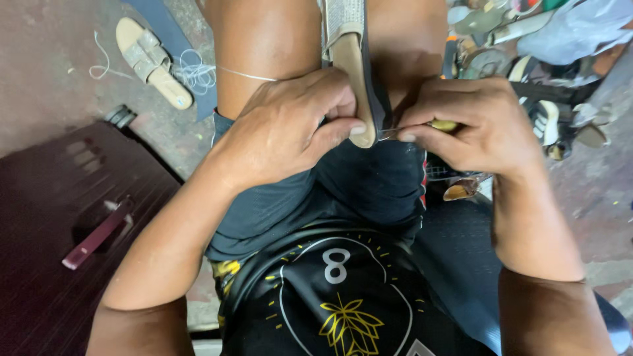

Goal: The person sews a beige slide sandal using a curved awl and white thread. They repeatedly pierce the sole and strap, pull the thread through, and tighten the stitches while holding the sandal between their legs.

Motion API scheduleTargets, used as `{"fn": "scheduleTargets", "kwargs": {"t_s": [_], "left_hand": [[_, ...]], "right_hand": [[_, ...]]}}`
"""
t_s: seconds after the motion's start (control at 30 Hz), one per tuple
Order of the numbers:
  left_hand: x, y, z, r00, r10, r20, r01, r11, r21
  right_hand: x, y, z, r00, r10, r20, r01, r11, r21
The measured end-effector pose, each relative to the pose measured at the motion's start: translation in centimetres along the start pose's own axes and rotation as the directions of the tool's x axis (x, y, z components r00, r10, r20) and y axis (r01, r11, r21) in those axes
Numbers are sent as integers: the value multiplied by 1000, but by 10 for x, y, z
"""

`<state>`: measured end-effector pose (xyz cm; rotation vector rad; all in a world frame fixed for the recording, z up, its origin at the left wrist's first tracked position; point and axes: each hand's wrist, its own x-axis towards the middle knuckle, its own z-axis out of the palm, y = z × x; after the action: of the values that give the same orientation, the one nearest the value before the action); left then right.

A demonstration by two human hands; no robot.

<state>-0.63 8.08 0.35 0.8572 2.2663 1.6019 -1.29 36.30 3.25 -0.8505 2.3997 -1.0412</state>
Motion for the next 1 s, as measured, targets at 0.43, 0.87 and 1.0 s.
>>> {"fn": "scheduleTargets", "kwargs": {"t_s": [0.43,0.87,1.0], "left_hand": [[-16,-6,-5,998,-41,-55,38,998,-58],[-46,-40,1,940,162,-300,-209,969,-130],[-51,-44,0,928,184,-324,-230,967,-111]], "right_hand": [[13,6,25,996,-67,-58,76,984,161],[32,-9,41,1000,20,-15,-17,982,186],[34,-15,45,999,40,-8,-38,986,163]]}}
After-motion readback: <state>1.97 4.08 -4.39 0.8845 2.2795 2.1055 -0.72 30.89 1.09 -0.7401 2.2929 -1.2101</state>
